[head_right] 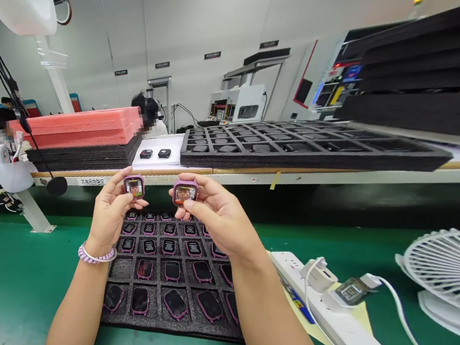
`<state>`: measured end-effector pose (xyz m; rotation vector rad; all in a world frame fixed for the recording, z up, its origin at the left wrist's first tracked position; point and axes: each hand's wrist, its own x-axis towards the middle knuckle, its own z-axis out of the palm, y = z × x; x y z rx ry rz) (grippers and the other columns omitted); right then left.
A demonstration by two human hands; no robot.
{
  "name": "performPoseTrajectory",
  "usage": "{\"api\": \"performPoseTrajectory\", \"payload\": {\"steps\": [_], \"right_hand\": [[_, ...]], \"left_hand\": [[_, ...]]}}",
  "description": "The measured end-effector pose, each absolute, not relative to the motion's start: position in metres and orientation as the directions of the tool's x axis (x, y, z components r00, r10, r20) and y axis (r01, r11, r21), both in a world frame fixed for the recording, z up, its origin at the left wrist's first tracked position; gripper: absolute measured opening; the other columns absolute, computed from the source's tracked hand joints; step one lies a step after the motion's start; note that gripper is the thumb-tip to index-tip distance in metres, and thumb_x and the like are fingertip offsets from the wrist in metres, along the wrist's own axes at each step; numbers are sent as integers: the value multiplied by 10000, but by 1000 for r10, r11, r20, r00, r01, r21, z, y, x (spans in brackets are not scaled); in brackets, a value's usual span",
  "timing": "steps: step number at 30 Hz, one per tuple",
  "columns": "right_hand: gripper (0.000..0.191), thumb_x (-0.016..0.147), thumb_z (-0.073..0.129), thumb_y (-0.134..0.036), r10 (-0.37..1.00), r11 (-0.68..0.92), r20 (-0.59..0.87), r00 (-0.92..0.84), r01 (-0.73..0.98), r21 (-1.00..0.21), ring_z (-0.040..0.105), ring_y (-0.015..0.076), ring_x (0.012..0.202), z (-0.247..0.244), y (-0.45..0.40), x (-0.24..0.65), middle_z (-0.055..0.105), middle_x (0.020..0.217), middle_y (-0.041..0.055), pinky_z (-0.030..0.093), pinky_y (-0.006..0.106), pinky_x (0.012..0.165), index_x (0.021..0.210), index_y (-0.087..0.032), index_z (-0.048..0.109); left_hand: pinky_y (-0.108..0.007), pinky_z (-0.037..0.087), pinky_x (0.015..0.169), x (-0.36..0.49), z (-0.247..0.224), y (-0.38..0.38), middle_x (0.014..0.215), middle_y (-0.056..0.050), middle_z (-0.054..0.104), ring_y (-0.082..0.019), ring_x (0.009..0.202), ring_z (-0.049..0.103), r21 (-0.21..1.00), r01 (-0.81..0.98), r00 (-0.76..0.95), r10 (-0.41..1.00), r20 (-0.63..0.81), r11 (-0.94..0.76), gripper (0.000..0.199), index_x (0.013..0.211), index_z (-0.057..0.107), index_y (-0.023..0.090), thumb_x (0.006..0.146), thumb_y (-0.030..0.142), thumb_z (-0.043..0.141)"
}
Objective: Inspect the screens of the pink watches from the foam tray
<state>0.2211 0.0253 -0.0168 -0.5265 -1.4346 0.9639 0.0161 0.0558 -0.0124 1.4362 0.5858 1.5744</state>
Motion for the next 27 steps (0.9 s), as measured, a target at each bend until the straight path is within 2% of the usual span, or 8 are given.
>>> {"api": "performPoseTrajectory", "payload": {"steps": [7, 14, 20, 27], "right_hand": [[415, 790, 759, -197, 819, 519, 558, -129, -248, -818, 654, 148, 697, -21, 36, 221, 725, 1019, 32, 544, 275, 637, 1186, -234, 644], [456, 732, 743, -185, 835, 481, 531, -143, -279, -831, 648, 144, 684, -22, 41, 214, 726, 1000, 25, 534, 272, 639, 1167, -231, 615], [469, 748, 702, -206, 827, 515, 546, -132, -212, -831, 670, 182, 729, -23, 44, 219, 704, 1038, 28, 570, 330, 689, 1202, -253, 597], [469, 769, 698, -220, 818, 537, 564, -112, -200, -819, 678, 179, 732, -22, 47, 229, 698, 1068, 41, 585, 326, 676, 1224, -242, 588]], "left_hand": [[-181, 576, 683, 15, -17, 61, 1036, -41, 681, -105, 736, 690, 797, -235, 119, 797, 592, -556, 618, 1364, 567, 227, 761, 120, 656], [-212, 595, 747, 17, -18, 62, 1073, -44, 669, -104, 758, 670, 781, -233, 136, 775, 617, -580, 632, 1371, 568, 238, 758, 128, 678], [-209, 594, 740, 16, -18, 64, 1031, -32, 675, -103, 758, 657, 769, -201, 132, 761, 635, -607, 665, 1401, 531, 242, 765, 137, 692], [-179, 585, 673, 11, -16, 65, 1026, -41, 679, -98, 730, 675, 756, -191, 97, 755, 649, -626, 659, 1403, 518, 230, 783, 156, 727]]}}
